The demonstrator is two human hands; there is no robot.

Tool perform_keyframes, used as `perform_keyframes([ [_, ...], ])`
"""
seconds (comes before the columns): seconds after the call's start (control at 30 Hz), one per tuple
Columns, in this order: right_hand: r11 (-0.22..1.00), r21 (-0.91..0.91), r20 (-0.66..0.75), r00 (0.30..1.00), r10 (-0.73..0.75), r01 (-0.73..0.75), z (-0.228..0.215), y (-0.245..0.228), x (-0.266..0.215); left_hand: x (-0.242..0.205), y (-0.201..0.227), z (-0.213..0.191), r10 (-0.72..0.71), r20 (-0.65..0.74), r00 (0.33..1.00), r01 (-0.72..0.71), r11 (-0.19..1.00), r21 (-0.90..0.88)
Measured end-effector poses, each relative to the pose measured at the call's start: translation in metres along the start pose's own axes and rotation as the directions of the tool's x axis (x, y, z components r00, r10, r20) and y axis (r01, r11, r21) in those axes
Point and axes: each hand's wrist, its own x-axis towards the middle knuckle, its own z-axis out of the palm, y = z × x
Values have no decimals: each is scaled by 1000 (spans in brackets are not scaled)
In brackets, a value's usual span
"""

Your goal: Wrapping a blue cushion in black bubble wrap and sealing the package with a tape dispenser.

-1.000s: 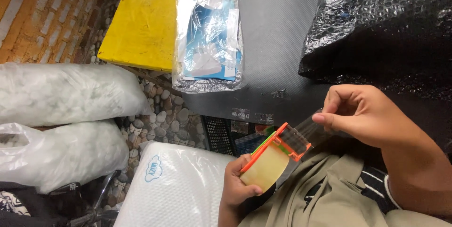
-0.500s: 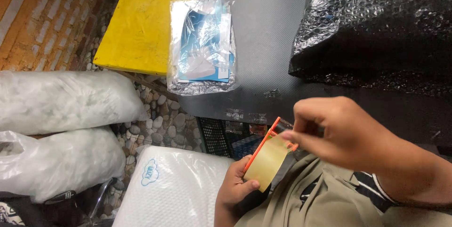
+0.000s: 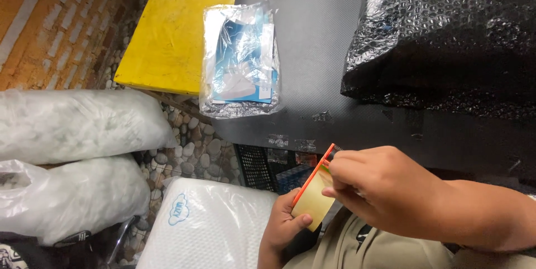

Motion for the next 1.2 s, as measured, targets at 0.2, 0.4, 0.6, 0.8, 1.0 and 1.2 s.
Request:
perform_keyframes([
  [0.2, 996, 57, -43, 996, 75, -73, -24, -5, 3, 1, -1, -1, -120, -69, 990, 121, 993, 5],
  [0.4, 964, 140, -120, 963, 242, -225, -41, 26, 16, 7, -7, -11, 109, -33, 993, -108, 993, 42],
  [0.6, 541, 715, 31, 793, 609, -443, -5, 91, 12, 4, -15, -19, 239, -156, 958, -264, 949, -170],
  [0.8, 464, 676, 77, 681, 728, -573, 34, 122, 7, -2, -17, -28, 312, -192, 931, -323, 946, -33],
  [1.0, 371, 748, 171, 700, 693, -550, 80, 130, 5, -2, 1, -21, 313, -189, 931, -355, 898, -259],
  [1.2, -41, 830, 441, 611, 657, -556, 141, 130, -20, -6, -13, -31, 352, -216, 911, -401, 878, -262],
])
